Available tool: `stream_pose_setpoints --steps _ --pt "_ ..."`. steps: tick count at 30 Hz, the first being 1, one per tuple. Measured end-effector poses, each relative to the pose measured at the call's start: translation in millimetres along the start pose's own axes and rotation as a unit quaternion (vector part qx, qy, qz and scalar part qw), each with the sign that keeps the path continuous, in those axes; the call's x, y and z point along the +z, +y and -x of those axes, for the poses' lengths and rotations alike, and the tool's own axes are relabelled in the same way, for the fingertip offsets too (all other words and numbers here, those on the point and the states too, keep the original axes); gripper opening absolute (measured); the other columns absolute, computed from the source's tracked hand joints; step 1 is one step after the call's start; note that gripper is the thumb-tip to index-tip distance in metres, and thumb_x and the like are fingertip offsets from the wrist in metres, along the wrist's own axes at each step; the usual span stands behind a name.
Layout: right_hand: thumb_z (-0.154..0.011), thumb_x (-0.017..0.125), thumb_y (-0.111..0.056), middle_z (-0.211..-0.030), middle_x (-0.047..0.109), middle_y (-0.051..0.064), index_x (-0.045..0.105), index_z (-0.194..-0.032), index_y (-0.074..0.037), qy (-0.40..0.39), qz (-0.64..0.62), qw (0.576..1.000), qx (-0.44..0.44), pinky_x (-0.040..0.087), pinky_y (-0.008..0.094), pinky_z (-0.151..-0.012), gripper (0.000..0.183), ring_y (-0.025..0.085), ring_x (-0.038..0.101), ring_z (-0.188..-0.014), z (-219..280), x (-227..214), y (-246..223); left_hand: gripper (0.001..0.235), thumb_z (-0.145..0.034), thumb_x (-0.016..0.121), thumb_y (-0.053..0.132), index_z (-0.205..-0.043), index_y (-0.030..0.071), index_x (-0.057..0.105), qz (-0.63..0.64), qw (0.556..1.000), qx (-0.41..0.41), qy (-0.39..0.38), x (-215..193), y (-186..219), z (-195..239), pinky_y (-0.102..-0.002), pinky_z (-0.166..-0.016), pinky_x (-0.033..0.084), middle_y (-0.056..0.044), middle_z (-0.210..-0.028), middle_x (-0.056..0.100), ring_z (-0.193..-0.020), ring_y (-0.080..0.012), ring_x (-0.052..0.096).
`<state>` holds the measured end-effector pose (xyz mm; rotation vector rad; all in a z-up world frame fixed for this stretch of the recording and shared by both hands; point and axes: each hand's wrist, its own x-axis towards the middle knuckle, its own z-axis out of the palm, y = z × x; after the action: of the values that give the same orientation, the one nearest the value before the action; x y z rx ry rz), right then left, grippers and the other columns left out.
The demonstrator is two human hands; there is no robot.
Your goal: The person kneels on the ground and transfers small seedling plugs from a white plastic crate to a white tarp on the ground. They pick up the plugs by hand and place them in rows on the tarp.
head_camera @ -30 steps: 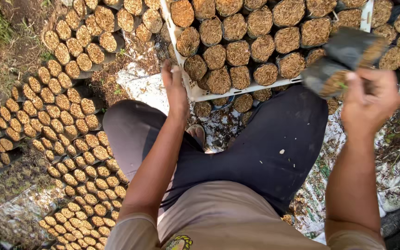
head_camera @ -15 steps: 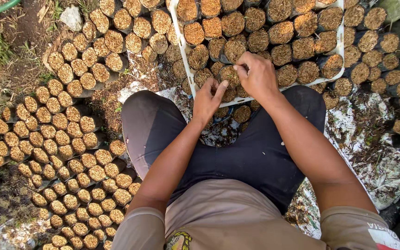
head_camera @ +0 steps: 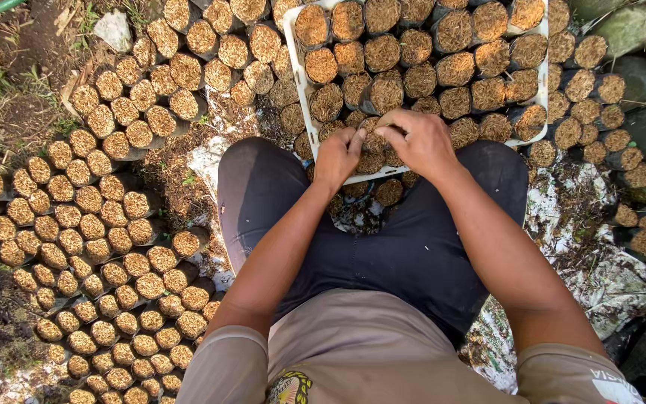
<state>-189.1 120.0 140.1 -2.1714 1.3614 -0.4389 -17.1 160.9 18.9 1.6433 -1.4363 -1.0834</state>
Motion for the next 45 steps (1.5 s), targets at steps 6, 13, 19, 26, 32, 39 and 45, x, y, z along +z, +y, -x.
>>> stream_pose_setpoints --steps 6,13,19,26,32,39,45 --pt "-0.107 0.071 -0.013 -0.105 0.074 0.004 0.066 -0.113 -0.004 0.051 -0.243 0.966 0.067 0.055 0.028 -0.073 0.011 0.01 0.07 -0.086 13 -4 46 0.033 -0.105 0.061 0.027 -0.087 0.0 0.064 0.013 0.999 0.034 0.002 -46 13 28 -0.049 -0.077 0.051 -0.019 -0.09 0.063 -0.081 -0.0401 0.064" --pt "-0.108 0.076 -0.009 -0.102 0.068 0.001 0.061 -0.114 -0.004 0.095 -0.319 0.937 0.1 0.054 0.025 -0.072 0.017 0.007 0.063 -0.081 -4 5 111 0.018 -0.098 0.063 0.019 -0.097 0.004 0.073 -0.169 0.984 0.011 -0.061 -79 -10 68 -0.053 -0.071 0.053 -0.024 -0.086 0.063 -0.076 -0.0445 0.066" --pt "-0.11 0.076 -0.012 -0.103 0.067 0.002 0.063 -0.124 -0.006 0.083 -0.282 0.952 0.084 0.054 0.026 -0.072 0.019 0.006 0.063 -0.081 0 10 106 0.028 -0.1 0.063 0.023 -0.087 0.0 0.07 -0.15 0.988 -0.035 0.011 -18 -46 52 -0.053 -0.074 0.053 -0.024 -0.09 0.064 -0.08 -0.0459 0.065" --pt "-0.104 0.082 -0.016 -0.131 0.06 0.01 0.062 -0.139 -0.011 0.085 -0.138 0.985 0.052 0.057 0.031 -0.078 0.04 0.014 0.067 -0.098 -9 6 57 0.023 -0.1 0.062 0.02 -0.095 -0.001 0.069 -0.128 0.989 -0.032 0.068 -2 -67 46 -0.054 -0.076 0.051 -0.024 -0.091 0.063 -0.083 -0.046 0.063" --pt "-0.084 0.098 -0.028 -0.147 0.044 0.029 0.042 -0.154 -0.008 0.112 -0.005 0.993 -0.045 0.048 0.053 -0.1 0.092 0.046 0.049 -0.13 -13 26 40 0.025 -0.103 0.059 0.021 -0.1 -0.001 0.068 -0.153 0.986 -0.035 0.052 -7 -47 48 -0.052 -0.074 0.053 -0.023 -0.097 0.063 -0.081 -0.0434 0.066" --pt "-0.089 0.092 -0.022 -0.145 0.056 0.018 0.042 -0.152 -0.008 0.104 0.027 0.994 -0.026 0.047 0.051 -0.112 0.082 0.037 0.056 -0.134 -49 41 48 0.035 -0.098 0.066 0.037 -0.096 0.003 0.069 -0.231 0.965 -0.121 0.036 -61 12 38 -0.052 -0.071 0.053 -0.016 -0.103 0.068 -0.086 -0.0403 0.07" --pt "-0.083 0.093 -0.028 -0.134 0.064 0.017 0.047 -0.141 -0.014 0.155 0.065 0.984 -0.058 0.052 0.051 -0.101 0.076 0.038 0.059 -0.121 -112 81 64 0.049 -0.104 0.058 0.031 -0.143 0.004 0.05 -0.234 0.957 0.13 0.114 -51 44 -23 -0.051 -0.11 0.046 -0.02 -0.154 0.049 -0.14 -0.0414 0.051"
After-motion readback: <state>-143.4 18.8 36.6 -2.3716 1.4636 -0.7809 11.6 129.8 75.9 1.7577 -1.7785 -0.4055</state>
